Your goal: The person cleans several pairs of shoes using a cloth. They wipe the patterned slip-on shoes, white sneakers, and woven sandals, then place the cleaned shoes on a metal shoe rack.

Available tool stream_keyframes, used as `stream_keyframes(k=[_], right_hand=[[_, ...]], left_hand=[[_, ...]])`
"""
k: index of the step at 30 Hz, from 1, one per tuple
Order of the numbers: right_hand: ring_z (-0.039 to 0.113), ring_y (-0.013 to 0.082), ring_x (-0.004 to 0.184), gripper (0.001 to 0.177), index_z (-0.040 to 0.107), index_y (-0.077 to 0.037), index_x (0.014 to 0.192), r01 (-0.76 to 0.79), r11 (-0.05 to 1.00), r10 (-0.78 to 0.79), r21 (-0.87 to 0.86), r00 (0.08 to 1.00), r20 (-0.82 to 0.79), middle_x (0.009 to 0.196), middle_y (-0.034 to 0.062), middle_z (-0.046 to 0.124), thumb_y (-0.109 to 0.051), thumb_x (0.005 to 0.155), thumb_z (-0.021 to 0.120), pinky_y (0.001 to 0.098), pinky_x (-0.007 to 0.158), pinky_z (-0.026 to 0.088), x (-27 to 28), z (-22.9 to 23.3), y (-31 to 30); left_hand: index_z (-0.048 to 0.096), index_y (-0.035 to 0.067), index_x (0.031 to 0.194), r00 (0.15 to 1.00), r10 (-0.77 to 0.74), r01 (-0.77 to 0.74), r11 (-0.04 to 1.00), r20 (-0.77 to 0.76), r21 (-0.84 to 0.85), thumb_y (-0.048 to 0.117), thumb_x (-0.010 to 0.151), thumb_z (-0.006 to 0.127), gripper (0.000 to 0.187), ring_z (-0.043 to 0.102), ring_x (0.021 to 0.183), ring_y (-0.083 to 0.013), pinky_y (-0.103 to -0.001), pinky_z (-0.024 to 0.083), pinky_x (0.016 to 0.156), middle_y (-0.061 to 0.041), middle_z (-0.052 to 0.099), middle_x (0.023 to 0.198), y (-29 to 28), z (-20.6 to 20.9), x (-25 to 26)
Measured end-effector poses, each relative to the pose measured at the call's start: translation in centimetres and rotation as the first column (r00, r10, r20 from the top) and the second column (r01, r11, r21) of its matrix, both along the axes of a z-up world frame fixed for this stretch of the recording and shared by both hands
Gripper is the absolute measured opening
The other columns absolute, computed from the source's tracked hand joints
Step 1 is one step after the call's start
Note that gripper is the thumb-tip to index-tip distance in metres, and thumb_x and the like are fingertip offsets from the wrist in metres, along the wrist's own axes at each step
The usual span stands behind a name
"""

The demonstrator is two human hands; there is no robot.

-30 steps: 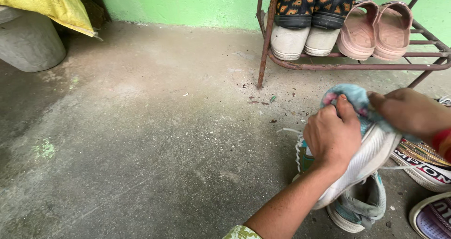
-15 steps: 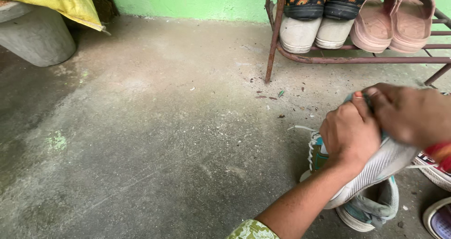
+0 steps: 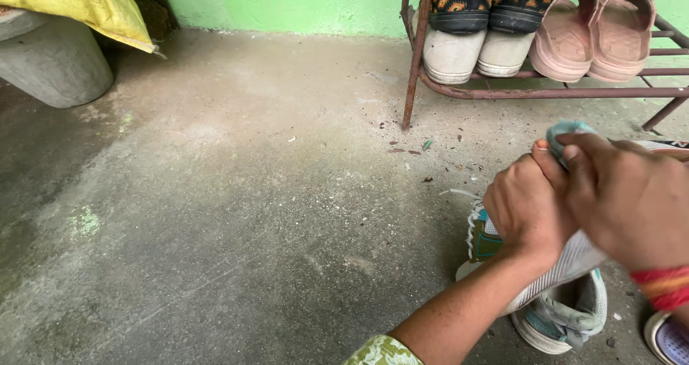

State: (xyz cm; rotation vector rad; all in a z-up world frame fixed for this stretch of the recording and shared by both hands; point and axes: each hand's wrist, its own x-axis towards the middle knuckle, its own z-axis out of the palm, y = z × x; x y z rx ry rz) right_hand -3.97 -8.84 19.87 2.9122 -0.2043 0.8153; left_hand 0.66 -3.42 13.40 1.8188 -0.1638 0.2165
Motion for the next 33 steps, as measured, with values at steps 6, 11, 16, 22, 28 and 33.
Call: stream_keyframes(k=[6, 11, 16, 22, 28, 33], right_hand=[[0.069, 0.0317, 0.057, 0.031, 0.080, -0.015, 0.118, -0.083, 0.994, 0.087, -0.068, 0.995, 0.055, 0.081, 0.0146, 0.075, -0.027, 0.098, 0.060, 0.0402, 0.057, 0.055, -2.2, 0.6, 2.4], [0.074, 0.0289, 0.062, 0.038, 0.074, -0.019, 0.132, 0.081, 0.992, -0.073, 0.095, 0.993, -0.089, 0.080, 0.0171, 0.076, -0.039, 0.102, 0.060, 0.0380, 0.067, 0.060, -0.1, 0.8, 1.0], [0.074, 0.0396, 0.080, 0.036, 0.077, -0.025, 0.123, 0.349, 0.930, -0.296, 0.112, 0.894, -0.335, 0.094, 0.0202, 0.076, -0.047, 0.098, 0.065, 0.0448, 0.076, 0.059, 2.9, 1.4, -1.3], [0.075, 0.0328, 0.081, 0.038, 0.078, -0.010, 0.123, 0.063, 0.892, -0.023, 0.448, 0.995, -0.094, 0.095, 0.0215, 0.076, -0.038, 0.097, 0.073, 0.0437, 0.080, 0.059, 5.0, -3.9, -9.1], [0.070, 0.0234, 0.077, 0.030, 0.075, 0.002, 0.114, -0.069, 0.785, 0.032, 0.615, 0.997, 0.072, 0.088, 0.0190, 0.074, -0.026, 0.107, 0.072, 0.0380, 0.074, 0.057, 7.3, -11.1, -18.1], [0.069, 0.0266, 0.079, 0.027, 0.069, -0.001, 0.122, -0.161, 0.741, 0.061, 0.651, 0.983, 0.173, 0.095, 0.0186, 0.072, -0.026, 0.113, 0.061, 0.0388, 0.073, 0.056, 8.5, -10.3, -19.5]], left_hand=[[0.068, 0.003, 0.070, 1.000, -0.005, 0.005, 1.000, 0.018, -0.015, 0.038, 0.113, 0.033, 0.066, 0.067, 0.065, -0.0413, -0.053, 0.050, 0.064, -0.023, 0.066, 0.068, 0.2, -0.8, 1.0], [0.068, 0.002, 0.074, 0.990, -0.105, 0.104, 0.994, -0.098, -0.015, 0.038, 0.110, 0.030, 0.063, 0.070, 0.064, -0.0401, -0.054, 0.051, 0.069, -0.021, 0.069, 0.067, 0.5, 0.1, 1.3], [0.071, 0.003, 0.080, 0.994, -0.034, 0.030, 0.999, -0.101, -0.037, 0.040, 0.109, 0.035, 0.060, 0.071, 0.077, -0.0440, -0.056, 0.052, 0.080, -0.025, 0.071, 0.077, -0.9, -0.6, 1.5], [0.076, 0.011, 0.088, 0.920, -0.391, 0.392, 0.920, -0.019, 0.023, 0.064, 0.104, 0.033, 0.070, 0.075, 0.078, -0.0353, -0.047, 0.057, 0.074, -0.018, 0.074, 0.076, 0.1, -7.0, 5.1], [0.085, 0.025, 0.093, 0.764, -0.470, 0.392, 0.882, 0.442, 0.260, 0.080, 0.088, 0.054, 0.064, 0.072, 0.079, -0.0248, -0.042, 0.053, 0.080, -0.007, 0.072, 0.080, 2.2, -13.3, 5.4], [0.081, 0.020, 0.095, 0.817, -0.561, 0.559, 0.827, 0.134, 0.055, 0.071, 0.088, 0.058, 0.056, 0.066, 0.054, -0.0195, -0.038, 0.052, 0.052, -0.003, 0.068, 0.060, 2.1, -9.2, 4.2]])
